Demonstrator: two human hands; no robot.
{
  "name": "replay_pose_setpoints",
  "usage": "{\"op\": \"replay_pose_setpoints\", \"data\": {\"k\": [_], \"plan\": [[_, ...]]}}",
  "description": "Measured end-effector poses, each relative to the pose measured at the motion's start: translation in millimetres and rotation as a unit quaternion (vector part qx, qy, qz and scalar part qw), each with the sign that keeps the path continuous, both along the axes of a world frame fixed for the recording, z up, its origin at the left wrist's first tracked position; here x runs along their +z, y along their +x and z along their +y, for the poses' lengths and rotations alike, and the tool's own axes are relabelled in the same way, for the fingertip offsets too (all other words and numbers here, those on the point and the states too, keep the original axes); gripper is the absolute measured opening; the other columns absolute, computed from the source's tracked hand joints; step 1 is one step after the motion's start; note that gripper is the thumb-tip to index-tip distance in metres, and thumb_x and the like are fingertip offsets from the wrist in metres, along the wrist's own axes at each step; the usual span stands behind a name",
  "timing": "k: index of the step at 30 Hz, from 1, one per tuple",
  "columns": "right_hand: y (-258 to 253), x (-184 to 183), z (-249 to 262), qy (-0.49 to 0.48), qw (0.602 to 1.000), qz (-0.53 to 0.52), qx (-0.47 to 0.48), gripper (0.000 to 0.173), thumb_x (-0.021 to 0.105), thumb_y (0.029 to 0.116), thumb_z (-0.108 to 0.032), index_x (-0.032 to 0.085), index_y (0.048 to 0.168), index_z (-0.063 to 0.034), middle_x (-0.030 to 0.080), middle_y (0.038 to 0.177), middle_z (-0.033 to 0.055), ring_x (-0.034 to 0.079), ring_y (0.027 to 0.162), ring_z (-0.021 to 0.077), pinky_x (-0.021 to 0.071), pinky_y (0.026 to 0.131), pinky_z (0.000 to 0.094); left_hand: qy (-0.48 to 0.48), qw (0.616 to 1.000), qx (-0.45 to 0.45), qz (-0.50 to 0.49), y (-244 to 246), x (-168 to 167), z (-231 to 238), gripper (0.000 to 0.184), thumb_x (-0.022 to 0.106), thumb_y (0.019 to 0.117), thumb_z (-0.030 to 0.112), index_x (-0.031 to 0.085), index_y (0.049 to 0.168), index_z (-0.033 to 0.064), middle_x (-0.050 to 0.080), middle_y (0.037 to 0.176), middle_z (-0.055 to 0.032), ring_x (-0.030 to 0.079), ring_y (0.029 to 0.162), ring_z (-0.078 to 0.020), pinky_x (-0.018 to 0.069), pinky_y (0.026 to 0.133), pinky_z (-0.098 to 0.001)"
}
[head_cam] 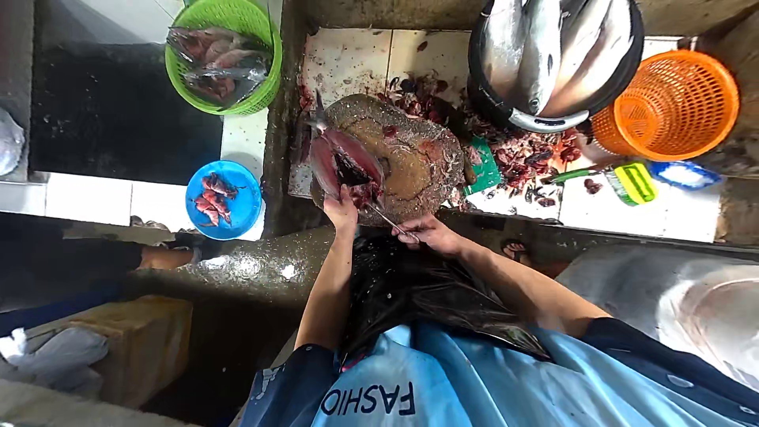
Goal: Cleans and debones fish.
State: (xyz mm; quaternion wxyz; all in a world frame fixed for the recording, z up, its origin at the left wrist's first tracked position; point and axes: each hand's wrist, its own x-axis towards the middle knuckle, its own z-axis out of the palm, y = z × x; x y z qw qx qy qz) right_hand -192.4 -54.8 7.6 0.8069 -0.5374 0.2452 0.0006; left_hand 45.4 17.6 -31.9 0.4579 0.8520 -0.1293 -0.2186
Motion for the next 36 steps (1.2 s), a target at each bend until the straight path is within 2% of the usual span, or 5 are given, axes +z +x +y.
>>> {"op": "replay_pose_setpoints", "data": {"k": [4, 7, 11, 17, 36], "plan": [[-22, 34, 4, 0.105, 0.982, -0.033, -0.152, 0.026, 0.065, 0.0948, -0.024, 0.074, 0.112, -0.0062, 0.07, 0.086, 0.0001, 0.063, 0.074, 0.0084, 0.0549, 0.073, 0.0281, 0.016, 1.0, 0.025, 0.006, 3, -4, -2, 0.04, 0.062, 0.1028, 0.031, 0.063, 0.123, -0.0037, 0.072, 0.108, -0.0197, 0.071, 0.104, -0.0291, 0.055, 0.097, -0.0496], [-38, 49, -27, -0.119, 0.957, 0.036, -0.262, 0.026, 0.055, 0.0976, -0.02, 0.072, 0.114, -0.0068, 0.07, 0.088, 0.002, 0.063, 0.07, 0.0119, 0.0573, 0.068, 0.034, -0.009, 0.999, 0.018, 0.049, 6, -4, -1, 0.038, 0.063, 0.1022, 0.032, 0.065, 0.117, -0.0035, 0.072, 0.103, -0.0186, 0.071, 0.099, -0.0276, 0.0569, 0.093, -0.0489], [-51, 27, -58, -0.387, 0.864, 0.3, -0.114, 0.03, 0.071, 0.0907, -0.038, 0.074, 0.107, -0.0125, 0.071, 0.088, 0.0108, 0.067, 0.072, 0.0298, 0.0535, 0.064, 0.0597, -0.109, 0.948, 0.028, 0.297, 14, 14, 8, 0.053, 0.064, 0.1007, 0.044, 0.06, 0.131, 0.0009, 0.068, 0.125, -0.0161, 0.065, 0.117, -0.0262, 0.0543, 0.102, -0.0496], [17, 36, 0, -0.672, 0.709, 0.205, 0.062, 0.061, 0.071, 0.0787, -0.048, 0.07, 0.127, -0.0109, 0.069, 0.12, 0.0149, 0.065, 0.107, 0.0376, 0.0399, 0.099, 0.0699, -0.141, 0.912, 0.019, 0.385, 34, 22, -3, 0.04, 0.059, 0.1049, 0.025, 0.054, 0.137, 0.002, 0.067, 0.124, -0.0159, 0.066, 0.113, -0.0257, 0.056, 0.096, -0.0482], [90, 7, 32, -0.664, 0.71, 0.214, 0.095, 0.053, 0.065, 0.0864, -0.035, 0.063, 0.125, 0.0012, 0.065, 0.118, 0.025, 0.065, 0.103, 0.0424, 0.0412, 0.095, 0.0661, -0.154, 0.917, 0.028, 0.367, 35, 18, -17, 0.041, 0.052, 0.1082, 0.035, 0.053, 0.135, 0.0037, 0.066, 0.121, -0.015, 0.066, 0.109, -0.0239, 0.0561, 0.094, -0.0464]]}}
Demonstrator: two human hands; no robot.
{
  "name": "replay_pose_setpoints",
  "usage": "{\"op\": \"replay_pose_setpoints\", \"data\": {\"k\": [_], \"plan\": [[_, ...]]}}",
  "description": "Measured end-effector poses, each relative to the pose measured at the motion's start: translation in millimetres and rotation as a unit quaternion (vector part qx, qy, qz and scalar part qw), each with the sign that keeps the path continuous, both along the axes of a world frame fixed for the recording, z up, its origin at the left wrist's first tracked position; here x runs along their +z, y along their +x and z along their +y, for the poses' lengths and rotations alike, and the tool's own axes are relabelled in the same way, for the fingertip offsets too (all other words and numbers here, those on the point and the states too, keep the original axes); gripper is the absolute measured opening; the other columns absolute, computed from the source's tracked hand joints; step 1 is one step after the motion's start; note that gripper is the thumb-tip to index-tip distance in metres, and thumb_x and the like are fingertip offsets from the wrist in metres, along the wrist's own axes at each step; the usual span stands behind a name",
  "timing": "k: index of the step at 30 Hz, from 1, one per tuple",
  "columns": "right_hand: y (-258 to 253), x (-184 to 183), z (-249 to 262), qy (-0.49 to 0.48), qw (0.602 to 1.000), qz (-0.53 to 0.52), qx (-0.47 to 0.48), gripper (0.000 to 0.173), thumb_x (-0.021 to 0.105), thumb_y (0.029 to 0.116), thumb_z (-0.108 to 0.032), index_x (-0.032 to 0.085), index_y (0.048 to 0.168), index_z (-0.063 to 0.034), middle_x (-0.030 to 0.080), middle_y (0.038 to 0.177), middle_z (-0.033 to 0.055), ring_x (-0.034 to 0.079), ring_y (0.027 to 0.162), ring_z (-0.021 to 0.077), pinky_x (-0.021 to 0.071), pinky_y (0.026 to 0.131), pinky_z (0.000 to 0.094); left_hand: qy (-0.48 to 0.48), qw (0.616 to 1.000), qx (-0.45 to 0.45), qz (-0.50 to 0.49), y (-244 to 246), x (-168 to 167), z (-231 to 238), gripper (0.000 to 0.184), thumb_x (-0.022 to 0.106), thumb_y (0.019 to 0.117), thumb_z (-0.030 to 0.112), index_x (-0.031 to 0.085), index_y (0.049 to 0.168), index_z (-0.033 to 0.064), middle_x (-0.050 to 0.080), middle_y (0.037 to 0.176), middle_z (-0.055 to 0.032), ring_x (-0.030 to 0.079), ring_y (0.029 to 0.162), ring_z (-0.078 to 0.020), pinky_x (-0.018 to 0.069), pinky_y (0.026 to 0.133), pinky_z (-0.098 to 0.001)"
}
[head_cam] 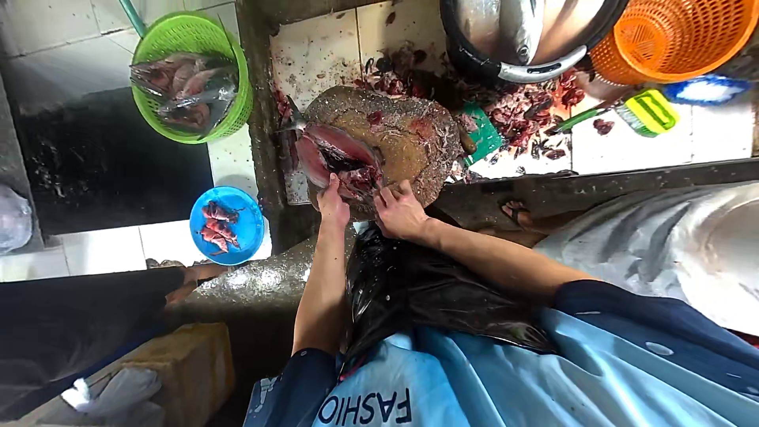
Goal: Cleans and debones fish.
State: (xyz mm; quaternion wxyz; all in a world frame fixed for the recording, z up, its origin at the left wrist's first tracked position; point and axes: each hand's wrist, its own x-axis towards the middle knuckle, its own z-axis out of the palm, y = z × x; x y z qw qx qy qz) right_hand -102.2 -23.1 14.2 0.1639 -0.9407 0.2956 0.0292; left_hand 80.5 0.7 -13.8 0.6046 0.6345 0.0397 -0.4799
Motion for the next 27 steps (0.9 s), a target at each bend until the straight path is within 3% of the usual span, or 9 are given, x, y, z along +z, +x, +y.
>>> {"op": "replay_pose_setpoints", "data": {"k": [3, 6, 9, 12, 17, 19, 21, 24, 27], "plan": [[-1, 8, -7, 0.268, 0.954, -0.09, -0.103, 0.033, 0.07, 0.088, -0.031, 0.074, 0.112, -0.0087, 0.074, 0.096, 0.0132, 0.071, 0.087, 0.029, 0.0557, 0.081, 0.0538, -0.003, 1.0, -0.005, -0.009, 4, -8, 5, 0.036, 0.056, 0.1067, 0.033, 0.058, 0.128, 0.0036, 0.068, 0.113, -0.0134, 0.067, 0.103, -0.0228, 0.0571, 0.09, -0.0455], [-12, 10, -3, 0.635, 0.675, -0.276, -0.254, 0.019, 0.056, 0.1006, -0.01, 0.073, 0.102, -0.0027, 0.071, 0.087, 0.0033, 0.055, 0.059, 0.007, 0.0477, 0.054, 0.0253, 0.013, 1.0, 0.001, -0.011, -8, -13, 11, 0.037, 0.058, 0.1056, 0.032, 0.059, 0.126, 0.0024, 0.069, 0.109, -0.0131, 0.068, 0.099, -0.0221, 0.0584, 0.088, -0.0447], [-18, 16, 6, 0.754, 0.455, -0.326, -0.344, 0.022, 0.051, 0.1035, -0.019, 0.069, 0.104, -0.0061, 0.068, 0.088, 0.0021, 0.056, 0.061, 0.0068, 0.0502, 0.058, 0.024, 0.039, 0.998, -0.011, -0.042, -21, -20, 13, 0.039, 0.059, 0.1046, 0.036, 0.062, 0.119, 0.0003, 0.07, 0.099, -0.0135, 0.07, 0.089, -0.0218, 0.0605, 0.082, -0.0438], [-19, 34, 5, 0.756, 0.4, -0.363, -0.37, 0.022, 0.05, 0.105, -0.021, 0.065, 0.111, -0.0064, 0.067, 0.093, 0.0039, 0.059, 0.064, 0.0083, 0.0529, 0.06, 0.024, 0.077, 0.987, -0.066, -0.125, -26, -19, 10, 0.039, 0.058, 0.1055, 0.034, 0.067, 0.111, -0.0036, 0.071, 0.099, -0.0172, 0.07, 0.092, -0.024, 0.0586, 0.088, -0.0458], [-44, 95, -73, 0.445, 0.652, -0.565, -0.239, 0.032, 0.062, 0.0985, -0.031, 0.072, 0.117, -0.0075, 0.073, 0.096, -0.0007, 0.064, 0.074, 0.0073, 0.057, 0.066, 0.0284, 0.096, 0.973, -0.102, -0.181, -28, -17, 3, 0.029, 0.069, 0.0977, 0.023, 0.069, 0.103, -0.0056, 0.072, 0.094, -0.0179, 0.07, 0.088, -0.0259, 0.0581, 0.084, -0.048], [-58, 69, -124, 0.292, 0.786, -0.44, -0.322, 0.028, 0.066, 0.0933, -0.027, 0.072, 0.11, -0.0056, 0.068, 0.083, -0.0008, 0.057, 0.062, 0.0081, 0.0504, 0.055, 0.0286, 0.055, 0.99, -0.099, -0.087, -22, -8, 4, 0.039, 0.076, 0.0862, 0.003, 0.061, 0.121, -0.0066, 0.07, 0.114, -0.0204, 0.069, 0.105, -0.0291, 0.0586, 0.093, -0.0499], [-72, 48, -120, 0.234, 0.898, -0.156, -0.337, 0.038, 0.075, 0.0833, -0.039, 0.074, 0.107, -0.0091, 0.071, 0.089, 0.0122, 0.067, 0.077, 0.0302, 0.0559, 0.069, 0.057, 0.014, 0.996, -0.092, -0.006, -14, 0, 10, 0.047, 0.072, 0.0902, 0.004, 0.054, 0.133, -0.0031, 0.066, 0.125, -0.0192, 0.065, 0.113, -0.0297, 0.0564, 0.096, -0.0512], [-56, 39, -73, 0.075, 0.986, -0.007, -0.151, 0.053, 0.074, 0.0786, -0.049, 0.073, 0.12, -0.0165, 0.073, 0.111, 0.0135, 0.068, 0.102, 0.0389, 0.0407, 0.098, 0.0734, 0.015, 0.996, -0.09, 0.027, 8, 6, -20, 0.051, 0.063, 0.1029, 0.034, 0.051, 0.143, 0.0046, 0.064, 0.134, -0.0156, 0.063, 0.122, -0.0277, 0.0531, 0.103, -0.05], [-50, 23, -13, 0.011, 0.999, -0.025, -0.044, 0.051, 0.073, 0.0797, -0.045, 0.072, 0.117, -0.0106, 0.07, 0.116, 0.0151, 0.066, 0.105, 0.0383, 0.0366, 0.102, 0.0732, 0.055, 0.997, -0.054, 0.03, -2, 2, -8, 0.051, 0.06, 0.1045, 0.036, 0.052, 0.143, 0.0047, 0.064, 0.134, -0.0156, 0.062, 0.123, -0.0265, 0.0529, 0.104, -0.0493]]}}
